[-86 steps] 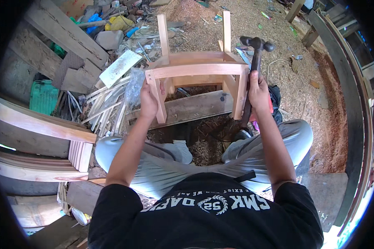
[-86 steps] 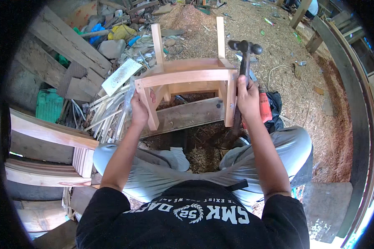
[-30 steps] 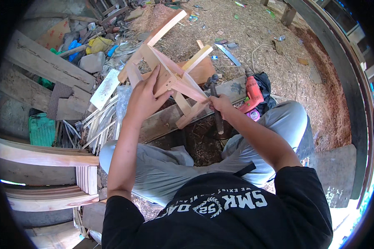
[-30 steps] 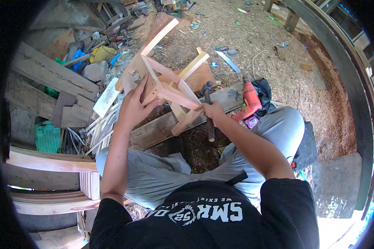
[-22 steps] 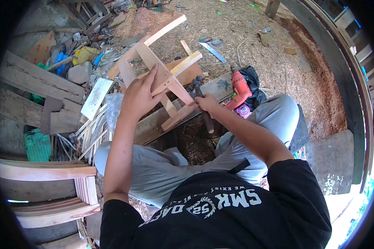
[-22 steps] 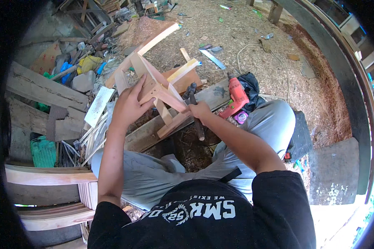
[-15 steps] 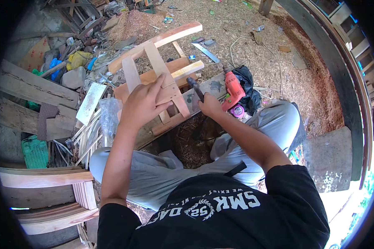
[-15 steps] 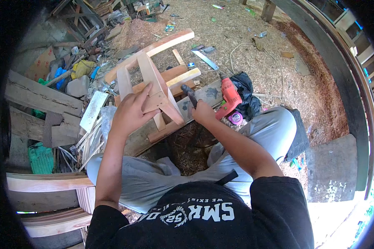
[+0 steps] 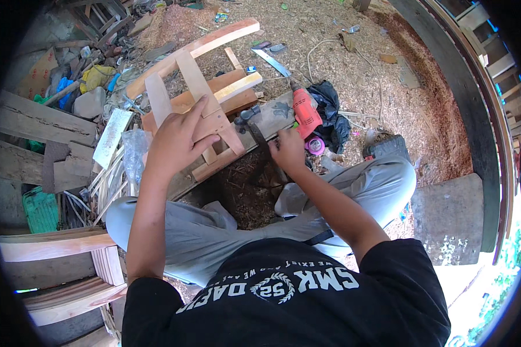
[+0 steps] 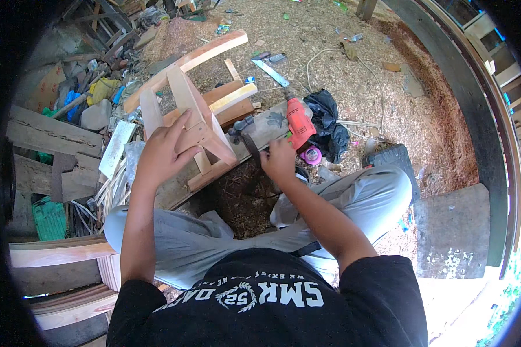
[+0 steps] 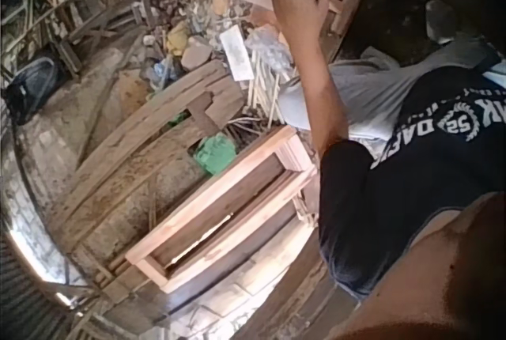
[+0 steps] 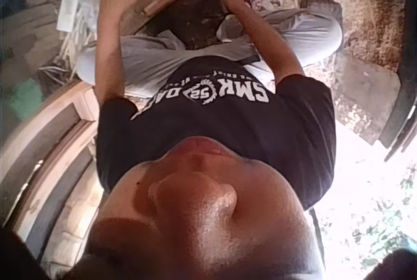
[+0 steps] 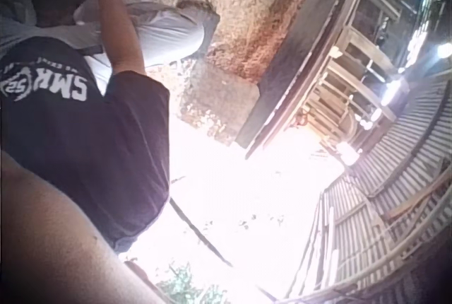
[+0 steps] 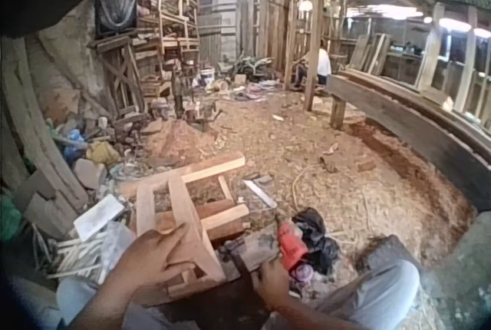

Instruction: Assembling a small wooden stool using a hammer, nails, and a power drill.

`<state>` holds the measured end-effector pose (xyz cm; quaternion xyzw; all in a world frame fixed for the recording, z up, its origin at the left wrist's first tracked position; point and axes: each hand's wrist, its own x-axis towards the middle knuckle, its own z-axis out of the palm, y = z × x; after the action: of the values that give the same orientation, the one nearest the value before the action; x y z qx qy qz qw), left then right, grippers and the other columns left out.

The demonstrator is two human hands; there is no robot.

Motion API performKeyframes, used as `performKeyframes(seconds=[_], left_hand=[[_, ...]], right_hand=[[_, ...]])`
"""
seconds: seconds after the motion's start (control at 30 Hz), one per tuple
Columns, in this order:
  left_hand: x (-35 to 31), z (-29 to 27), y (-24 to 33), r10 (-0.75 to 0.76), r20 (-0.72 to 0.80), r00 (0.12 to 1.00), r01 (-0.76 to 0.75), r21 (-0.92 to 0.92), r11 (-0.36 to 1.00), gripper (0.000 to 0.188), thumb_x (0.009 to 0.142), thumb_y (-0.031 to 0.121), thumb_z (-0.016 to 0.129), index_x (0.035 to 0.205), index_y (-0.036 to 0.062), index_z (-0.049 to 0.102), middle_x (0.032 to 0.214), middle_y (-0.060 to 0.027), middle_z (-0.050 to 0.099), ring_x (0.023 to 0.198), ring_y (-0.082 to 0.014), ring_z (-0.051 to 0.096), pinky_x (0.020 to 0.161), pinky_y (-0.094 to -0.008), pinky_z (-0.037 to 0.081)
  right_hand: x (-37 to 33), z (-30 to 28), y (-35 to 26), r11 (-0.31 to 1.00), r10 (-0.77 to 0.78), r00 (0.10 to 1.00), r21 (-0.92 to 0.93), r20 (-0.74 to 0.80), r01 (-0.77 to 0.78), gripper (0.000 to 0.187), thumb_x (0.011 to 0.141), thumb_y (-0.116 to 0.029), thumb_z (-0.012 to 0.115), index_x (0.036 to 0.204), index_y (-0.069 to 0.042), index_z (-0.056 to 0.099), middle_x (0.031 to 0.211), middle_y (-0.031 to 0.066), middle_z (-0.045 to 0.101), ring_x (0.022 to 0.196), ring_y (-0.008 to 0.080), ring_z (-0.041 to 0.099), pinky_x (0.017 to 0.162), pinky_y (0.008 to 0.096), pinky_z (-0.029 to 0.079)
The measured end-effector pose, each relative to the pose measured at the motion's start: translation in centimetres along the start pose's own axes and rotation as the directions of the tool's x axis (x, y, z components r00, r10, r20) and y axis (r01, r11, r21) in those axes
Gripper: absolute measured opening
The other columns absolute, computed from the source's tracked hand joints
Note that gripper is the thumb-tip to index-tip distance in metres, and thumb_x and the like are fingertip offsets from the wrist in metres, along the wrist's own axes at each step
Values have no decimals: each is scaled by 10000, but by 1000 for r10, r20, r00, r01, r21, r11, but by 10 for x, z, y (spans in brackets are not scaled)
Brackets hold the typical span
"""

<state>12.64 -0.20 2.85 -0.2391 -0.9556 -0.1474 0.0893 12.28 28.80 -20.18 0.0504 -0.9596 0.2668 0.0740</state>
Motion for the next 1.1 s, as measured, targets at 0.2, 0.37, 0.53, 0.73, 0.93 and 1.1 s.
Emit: performKeyframes(seconds=[0.2, 0.37, 0.53, 0.73, 0.93, 1.1], left_hand=[[-4, -2, 7, -34, 61, 998, 37, -54, 998, 861, 844, 382, 845, 1573, 142, 456, 1045, -202, 707, 973, -408, 659, 892, -482, 517], [-3, -6, 1, -13, 40, 999, 14, -21, 1000, 685, 860, 382, 825, 1447, 134, 574, 1002, -178, 690, 953, -398, 650, 871, -479, 511], [0, -9, -5, 170, 25, 985, -170, -8, 985, 480, 898, 382, 774, 1313, 163, 673, 925, -119, 667, 904, -358, 648, 850, -458, 508], [-10, -12, -20, 221, -37, 975, -220, 26, 975, 377, 909, 401, 754, 1232, 209, 719, 871, -74, 646, 875, -320, 654, 827, -449, 512], [3, -16, -43, 199, 3, 980, -198, -12, 980, 449, 913, 415, 773, 1238, 174, 578, 909, -123, 670, 902, -360, 675, 784, -489, 512], [10, -27, -54, 72, 141, 987, -44, -193, 980, 563, 905, 425, 798, 1261, 145, 463, 835, -164, 651, 858, -406, 676, 755, -492, 513]], right_hand=[[13, 29, 60, 355, 935, 317, 394, -162, -848, 721, 826, -373, 895, 1348, -9, 556, 1258, 177, 649, 1133, 347, 653, 923, 487, 538], [28, 67, 100, -38, 699, 609, 870, 374, -491, 693, 828, -343, 904, 1349, -46, 556, 1216, 97, 661, 1045, 245, 661, 863, 429, 554], [41, 65, 123, -14, 630, 733, 948, 255, -317, 336, 864, -112, 772, 1163, -91, 619, 914, 6, 640, 799, 142, 631, 744, 330, 536], [44, 9, 82, 68, 580, 780, 940, 235, -334, 340, 852, -52, 741, 1162, -82, 604, 881, 38, 636, 680, 157, 621, 617, 313, 537], [36, -1, 104, 252, 591, 807, 946, 17, -205, 330, 855, -31, 727, 1155, -66, 595, 820, 46, 638, 607, 162, 630, 543, 313, 544], [26, -52, 92, 168, 583, 811, 983, -38, -75, 285, 884, -41, 698, 1144, -51, 583, 881, 73, 685, 650, 185, 665, 540, 317, 542]])
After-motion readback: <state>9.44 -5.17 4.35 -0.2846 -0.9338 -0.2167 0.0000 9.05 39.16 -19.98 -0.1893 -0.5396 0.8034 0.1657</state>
